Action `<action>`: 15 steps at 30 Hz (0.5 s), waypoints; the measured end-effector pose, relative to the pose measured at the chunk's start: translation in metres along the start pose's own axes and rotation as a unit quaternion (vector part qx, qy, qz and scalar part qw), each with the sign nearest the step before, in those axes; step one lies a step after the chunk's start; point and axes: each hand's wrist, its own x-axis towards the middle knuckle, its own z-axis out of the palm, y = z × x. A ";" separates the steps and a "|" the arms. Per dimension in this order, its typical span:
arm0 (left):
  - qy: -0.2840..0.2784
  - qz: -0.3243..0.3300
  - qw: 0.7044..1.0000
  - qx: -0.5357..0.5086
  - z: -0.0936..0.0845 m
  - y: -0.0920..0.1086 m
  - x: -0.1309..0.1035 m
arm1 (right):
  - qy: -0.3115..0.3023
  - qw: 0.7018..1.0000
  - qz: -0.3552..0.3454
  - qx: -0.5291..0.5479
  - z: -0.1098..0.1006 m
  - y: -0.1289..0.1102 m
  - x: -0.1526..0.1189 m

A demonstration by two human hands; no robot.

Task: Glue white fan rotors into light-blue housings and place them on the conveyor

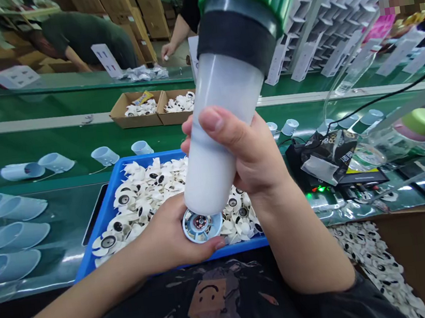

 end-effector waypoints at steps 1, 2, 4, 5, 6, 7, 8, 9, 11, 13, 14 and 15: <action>-0.004 -0.003 1.000 0.000 -0.001 0.001 -0.001 | 0.007 1.000 0.004 -0.006 0.002 0.001 0.000; -0.012 -0.006 1.000 -0.001 -0.002 0.003 -0.002 | 0.014 1.000 0.008 -0.010 0.005 0.001 0.000; -0.046 -0.008 0.999 -0.002 -0.007 0.004 -0.004 | 0.018 1.000 0.014 -0.006 0.006 0.000 0.001; -0.068 -0.005 0.998 0.011 -0.011 0.004 -0.005 | 0.020 1.000 0.016 -0.003 0.004 -0.001 0.000; -0.089 -0.002 0.995 0.041 -0.015 0.001 -0.006 | 0.026 1.000 0.015 -0.002 -0.002 -0.004 -0.001; -0.102 -0.004 0.991 0.085 -0.021 -0.003 -0.006 | 0.039 0.999 0.010 -0.009 -0.013 -0.006 -0.002; -0.103 -0.012 0.985 0.138 -0.027 -0.010 -0.007 | 0.061 0.998 0.003 -0.024 -0.027 -0.008 -0.006; -0.090 -0.028 0.977 0.190 -0.033 -0.018 -0.008 | 0.092 0.995 -0.002 -0.047 -0.046 -0.010 -0.011; -0.031 -0.070 0.965 0.251 -0.047 -0.038 -0.011 | 0.172 0.978 -0.003 -0.119 -0.085 -0.011 -0.025; 0.044 -0.104 0.961 0.253 -0.059 -0.058 -0.014 | 0.257 0.941 -0.006 -0.218 -0.115 -0.007 -0.043; 0.078 -0.113 0.960 0.245 -0.063 -0.065 -0.015 | 0.299 0.910 -0.027 -0.285 -0.121 -0.003 -0.053; 0.106 -0.119 0.958 0.239 -0.066 -0.071 -0.016 | 0.319 0.876 -0.037 -0.359 -0.120 0.001 -0.063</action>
